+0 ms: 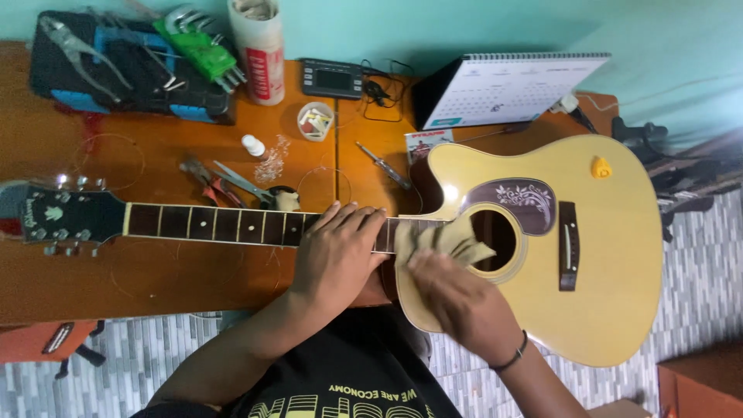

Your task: The person applies a liquid from a small bottle onto the body of an acoustic guitar and then wipes the surface with a cloth. They proceed to clean the soundhole and the fretboard area using the cloth.

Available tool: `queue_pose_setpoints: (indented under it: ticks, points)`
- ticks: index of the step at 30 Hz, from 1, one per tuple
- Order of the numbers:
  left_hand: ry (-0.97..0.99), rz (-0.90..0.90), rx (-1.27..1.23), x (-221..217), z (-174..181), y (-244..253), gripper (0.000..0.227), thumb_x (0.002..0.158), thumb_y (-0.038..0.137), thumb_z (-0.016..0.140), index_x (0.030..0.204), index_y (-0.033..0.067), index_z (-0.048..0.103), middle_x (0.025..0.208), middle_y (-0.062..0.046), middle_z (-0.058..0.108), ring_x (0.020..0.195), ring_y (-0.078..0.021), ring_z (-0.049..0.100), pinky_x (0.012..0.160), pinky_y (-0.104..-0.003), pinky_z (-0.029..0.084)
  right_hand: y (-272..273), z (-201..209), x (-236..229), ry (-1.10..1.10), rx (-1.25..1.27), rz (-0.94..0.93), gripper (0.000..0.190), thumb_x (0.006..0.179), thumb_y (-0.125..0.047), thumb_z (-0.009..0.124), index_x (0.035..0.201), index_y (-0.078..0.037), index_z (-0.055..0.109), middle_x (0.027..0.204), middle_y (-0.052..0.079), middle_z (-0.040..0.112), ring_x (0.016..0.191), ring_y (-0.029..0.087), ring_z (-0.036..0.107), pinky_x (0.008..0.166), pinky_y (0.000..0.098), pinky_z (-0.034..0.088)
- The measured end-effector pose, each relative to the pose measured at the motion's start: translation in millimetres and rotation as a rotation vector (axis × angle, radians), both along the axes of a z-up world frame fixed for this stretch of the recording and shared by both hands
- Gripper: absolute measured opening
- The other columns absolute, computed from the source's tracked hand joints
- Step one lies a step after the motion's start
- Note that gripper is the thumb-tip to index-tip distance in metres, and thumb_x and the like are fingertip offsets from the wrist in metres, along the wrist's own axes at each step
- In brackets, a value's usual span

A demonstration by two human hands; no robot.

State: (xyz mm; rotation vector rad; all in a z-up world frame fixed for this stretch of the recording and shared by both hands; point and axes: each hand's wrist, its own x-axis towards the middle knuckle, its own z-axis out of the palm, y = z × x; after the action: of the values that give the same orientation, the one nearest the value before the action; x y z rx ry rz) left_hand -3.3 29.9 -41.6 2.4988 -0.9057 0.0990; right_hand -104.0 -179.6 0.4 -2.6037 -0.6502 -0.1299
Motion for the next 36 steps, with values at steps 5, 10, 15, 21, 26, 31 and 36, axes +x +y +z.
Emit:
queue_pose_setpoints:
  ticks: [5, 10, 15, 21, 26, 31, 36]
  points:
    - [-0.018, -0.011, 0.047, 1, -6, -1, 0.070, 0.061, 0.029, 0.094, 0.123, 0.0117, 0.067, 0.117, -0.007, 0.074, 0.113, -0.0257, 0.067, 0.108, -0.042, 0.047, 2, -7, 10, 0.067, 0.013, 0.000, 0.046, 0.101, -0.015, 0.062, 0.146, -0.006, 0.053, 0.146, 0.013, 0.062, 0.128, 0.025, 0.069, 0.090, 0.0359, 0.059]
    - [-0.043, -0.001, 0.009, 2, -1, 0, 0.069, 0.060, 0.030, 0.095, 0.120, 0.0110, 0.068, 0.114, -0.006, 0.074, 0.111, -0.0256, 0.067, 0.107, -0.042, 0.047, 24, 1, 12, -0.099, -0.079, 0.082, 0.030, 0.099, -0.014, 0.067, 0.126, 0.000, 0.069, 0.128, 0.013, 0.072, 0.110, 0.031, 0.068, 0.102, 0.0430, 0.054]
    - [-0.066, 0.014, 0.016, 1, -4, 0, 0.072, 0.057, 0.037, 0.097, 0.118, 0.0123, 0.067, 0.112, -0.004, 0.074, 0.112, -0.0244, 0.067, 0.107, -0.039, 0.046, 37, -20, -19, 0.004, -0.274, -0.131, 0.061, 0.104, -0.042, 0.053, 0.152, -0.005, 0.047, 0.160, 0.017, 0.045, 0.150, 0.034, 0.041, 0.125, 0.0513, 0.028]
    - [-0.065, 0.021, 0.022, -1, -4, 0, 0.070, 0.059, 0.035, 0.096, 0.118, 0.0116, 0.066, 0.113, -0.006, 0.075, 0.112, -0.0281, 0.068, 0.108, -0.042, 0.048, 32, -18, -22, 0.151, -0.333, -0.096, 0.070, 0.106, -0.050, 0.040, 0.161, -0.007, 0.030, 0.169, 0.014, 0.028, 0.158, 0.032, 0.022, 0.129, 0.0487, 0.014]
    - [0.065, 0.004, 0.102, 4, -3, 0, 0.092, 0.064, 0.043, 0.094, 0.142, 0.0147, 0.054, 0.110, -0.016, 0.076, 0.109, -0.0300, 0.071, 0.110, -0.041, 0.047, 8, -24, -6, -0.055, -0.169, -0.081, 0.045, 0.098, -0.023, 0.068, 0.140, -0.010, 0.058, 0.148, 0.012, 0.054, 0.138, 0.032, 0.051, 0.117, 0.0510, 0.036]
    - [0.242, -0.035, 0.081, 22, 23, 10, 0.099, 0.066, 0.043, 0.096, 0.147, 0.0152, 0.048, 0.100, -0.014, 0.076, 0.089, -0.0251, 0.076, 0.115, -0.050, 0.041, -5, -9, 21, -0.196, -0.023, -0.052, 0.016, 0.098, -0.012, 0.070, 0.112, -0.004, 0.073, 0.108, 0.011, 0.070, 0.101, 0.029, 0.067, 0.088, 0.0435, 0.050]
    - [0.299, -0.066, 0.109, 29, 34, 17, 0.058, 0.067, 0.042, 0.094, 0.110, 0.0083, 0.074, 0.107, -0.017, 0.076, 0.121, -0.0369, 0.066, 0.122, -0.063, 0.018, 5, -27, 29, -0.084, -0.102, -0.284, 0.026, 0.090, -0.027, 0.078, 0.115, -0.021, 0.078, 0.112, 0.008, 0.074, 0.110, 0.031, 0.070, 0.092, 0.0433, 0.054]
